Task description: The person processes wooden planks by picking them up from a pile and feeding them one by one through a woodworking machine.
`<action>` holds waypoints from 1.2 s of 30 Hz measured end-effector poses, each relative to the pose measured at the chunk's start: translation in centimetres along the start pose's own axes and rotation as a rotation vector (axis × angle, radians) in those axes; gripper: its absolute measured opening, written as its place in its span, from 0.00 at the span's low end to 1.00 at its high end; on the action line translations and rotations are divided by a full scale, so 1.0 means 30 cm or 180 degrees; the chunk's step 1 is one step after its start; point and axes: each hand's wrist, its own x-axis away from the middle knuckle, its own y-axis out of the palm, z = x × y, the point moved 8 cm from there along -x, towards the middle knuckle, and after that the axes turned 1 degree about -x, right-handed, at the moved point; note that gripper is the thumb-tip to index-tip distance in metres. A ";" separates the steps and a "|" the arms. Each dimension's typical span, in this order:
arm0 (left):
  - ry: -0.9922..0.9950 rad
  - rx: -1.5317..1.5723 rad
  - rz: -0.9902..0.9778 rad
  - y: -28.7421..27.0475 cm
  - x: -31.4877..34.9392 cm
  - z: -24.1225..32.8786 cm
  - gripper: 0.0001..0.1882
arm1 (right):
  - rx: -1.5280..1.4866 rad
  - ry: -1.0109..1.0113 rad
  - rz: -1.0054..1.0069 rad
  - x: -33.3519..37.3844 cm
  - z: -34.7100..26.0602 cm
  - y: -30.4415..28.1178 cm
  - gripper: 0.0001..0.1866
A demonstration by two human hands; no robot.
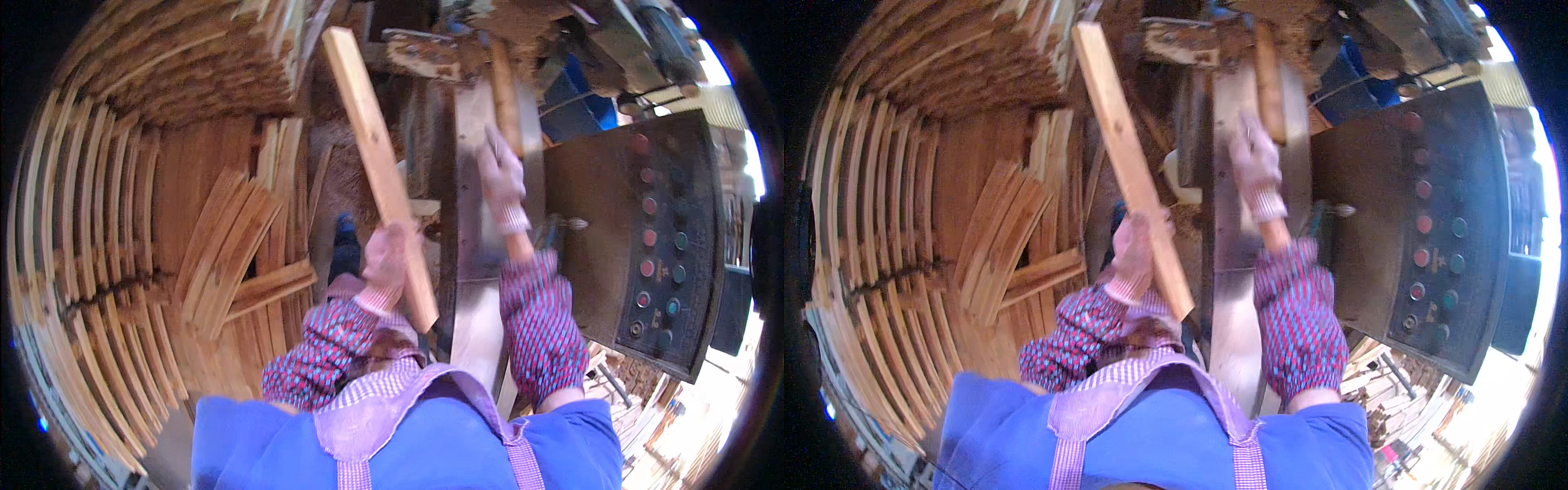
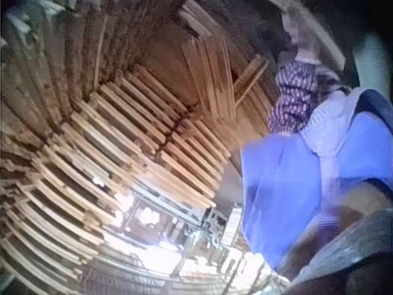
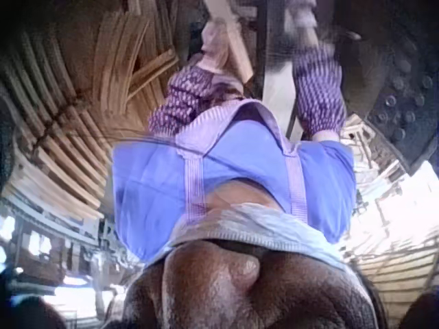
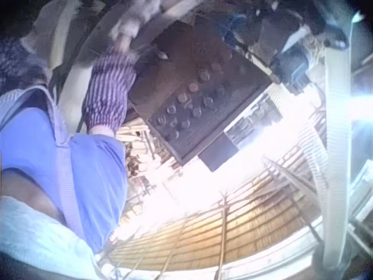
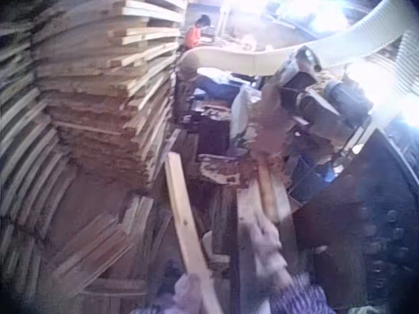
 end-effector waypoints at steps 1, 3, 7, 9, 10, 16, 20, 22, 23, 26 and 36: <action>-0.0034 -0.0194 0.0024 0.007 -0.005 0.016 0.28 | -0.1018 0.0714 -0.0613 0.138 -0.047 0.064 0.25; -0.0015 -0.0671 -0.0177 0.074 0.017 0.048 0.27 | -0.0686 0.0204 -0.1554 0.442 -0.242 0.059 0.41; 0.1428 -0.2591 -0.1304 0.087 0.041 0.008 0.22 | -0.0152 0.1324 -0.1032 0.765 -0.279 -0.067 0.47; 0.1262 -0.3434 -0.0823 -0.114 -0.076 -0.040 0.22 | 0.0633 0.1342 -0.0788 0.899 -0.230 -0.167 0.44; 0.1032 -0.3960 -0.0304 -0.283 -0.152 -0.026 0.23 | 0.0935 0.1379 -0.0774 0.951 -0.222 -0.204 0.43; -0.1024 -0.5862 0.2499 -1.266 -0.302 0.199 0.26 | 0.2439 0.0484 -0.0464 0.835 -0.064 -0.170 0.31; -0.0876 -0.3125 0.3086 -1.736 -0.231 0.069 0.28 | 0.2497 -0.0076 -0.0347 0.276 0.112 -0.020 0.27; -0.0481 -0.0832 0.3040 -1.624 -0.279 0.006 0.27 | 0.2628 -0.0422 -0.0089 0.043 0.264 -0.030 0.27; -0.0254 0.0317 0.2992 -1.557 -0.283 -0.002 0.27 | 0.2571 -0.0462 -0.0104 -0.051 0.311 -0.015 0.26; 0.0207 0.2083 0.3120 -1.353 -0.248 0.042 0.27 | 0.2463 -0.0454 -0.0006 -0.243 0.339 0.006 0.24; -0.0533 0.1307 0.1546 -0.546 0.285 0.003 0.18 | -0.0272 -0.1288 -0.2644 0.383 -0.524 0.299 0.35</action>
